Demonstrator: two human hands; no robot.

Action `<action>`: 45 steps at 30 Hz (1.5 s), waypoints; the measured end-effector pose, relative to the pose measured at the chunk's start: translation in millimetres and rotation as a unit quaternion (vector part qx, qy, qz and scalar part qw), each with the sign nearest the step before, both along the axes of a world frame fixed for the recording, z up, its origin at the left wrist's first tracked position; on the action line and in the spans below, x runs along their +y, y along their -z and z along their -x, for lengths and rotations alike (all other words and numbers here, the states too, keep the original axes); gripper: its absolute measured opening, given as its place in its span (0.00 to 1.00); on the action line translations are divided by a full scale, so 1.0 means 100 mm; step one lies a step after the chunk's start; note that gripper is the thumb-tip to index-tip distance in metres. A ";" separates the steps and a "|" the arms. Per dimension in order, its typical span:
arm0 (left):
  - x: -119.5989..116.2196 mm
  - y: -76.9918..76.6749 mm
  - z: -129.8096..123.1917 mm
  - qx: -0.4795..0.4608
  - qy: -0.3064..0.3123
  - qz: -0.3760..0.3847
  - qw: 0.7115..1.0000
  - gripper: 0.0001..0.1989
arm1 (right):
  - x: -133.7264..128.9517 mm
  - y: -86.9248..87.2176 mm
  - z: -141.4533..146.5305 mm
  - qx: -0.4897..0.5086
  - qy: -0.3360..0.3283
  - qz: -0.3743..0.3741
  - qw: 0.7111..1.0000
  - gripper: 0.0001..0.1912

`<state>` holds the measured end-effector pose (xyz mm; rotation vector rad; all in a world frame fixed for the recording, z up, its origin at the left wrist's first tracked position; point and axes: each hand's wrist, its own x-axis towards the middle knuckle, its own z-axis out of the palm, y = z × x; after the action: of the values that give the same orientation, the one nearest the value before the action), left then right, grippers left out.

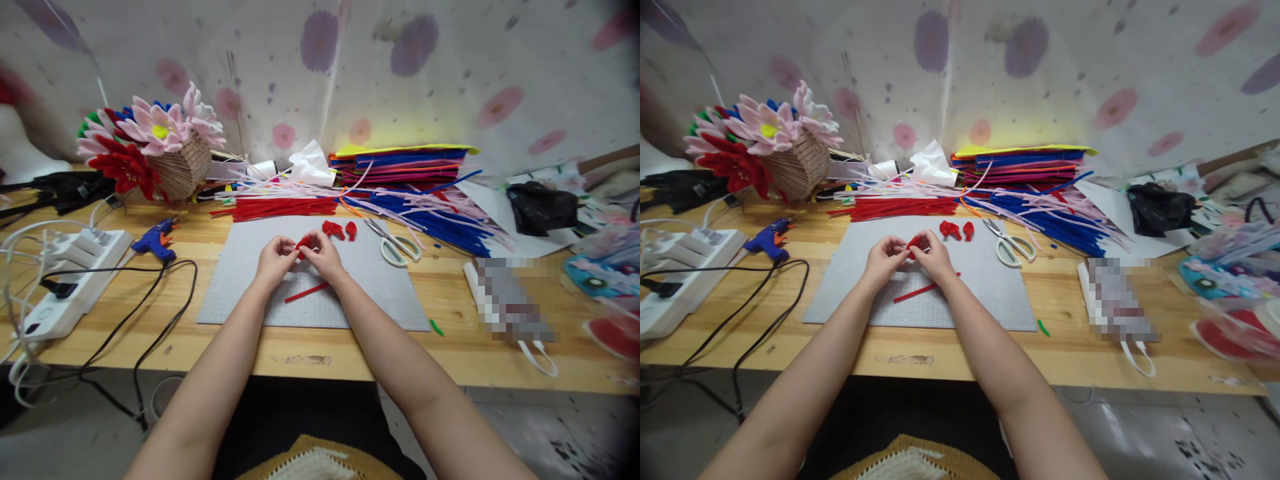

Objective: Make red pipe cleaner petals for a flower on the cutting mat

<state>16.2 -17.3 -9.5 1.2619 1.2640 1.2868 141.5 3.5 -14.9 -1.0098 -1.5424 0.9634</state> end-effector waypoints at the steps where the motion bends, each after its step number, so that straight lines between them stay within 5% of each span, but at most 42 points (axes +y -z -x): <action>1: 0.00 0.01 0.00 0.016 -0.008 -0.005 1.000 0.12 | 0.00 0.00 0.00 -0.005 -0.001 0.002 1.000 0.08; 8: -0.03 0.00 0.00 0.154 -0.095 -0.088 0.980 0.09 | -0.05 -0.01 0.03 -0.069 0.016 -0.018 0.997 0.08; 16: -0.02 0.00 -0.03 0.030 0.027 0.010 0.999 0.13 | -0.02 0.00 0.02 -0.007 -0.013 -0.014 1.000 0.10; 20: -0.01 0.02 -0.01 0.031 -0.017 0.025 0.999 0.13 | -0.07 -0.02 0.05 -0.043 -0.020 -0.032 0.998 0.09; 27: -0.03 0.01 0.00 0.189 -0.114 -0.064 0.973 0.10 | -0.11 -0.05 0.11 -0.042 0.035 -0.021 0.998 0.10; 37: -0.04 0.03 -0.04 0.097 -0.046 -0.032 0.994 0.12 | -0.04 0.03 0.07 0.002 -0.003 0.023 1.000 0.08; 45: -0.06 -0.02 -0.04 0.174 -0.120 -0.103 0.972 0.09 | -0.07 0.01 0.11 -0.007 0.052 0.022 0.998 0.07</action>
<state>20.6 -23.1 -7.8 1.5699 1.6023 1.4388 130.7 -3.2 -16.1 -1.1198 -1.4714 0.9236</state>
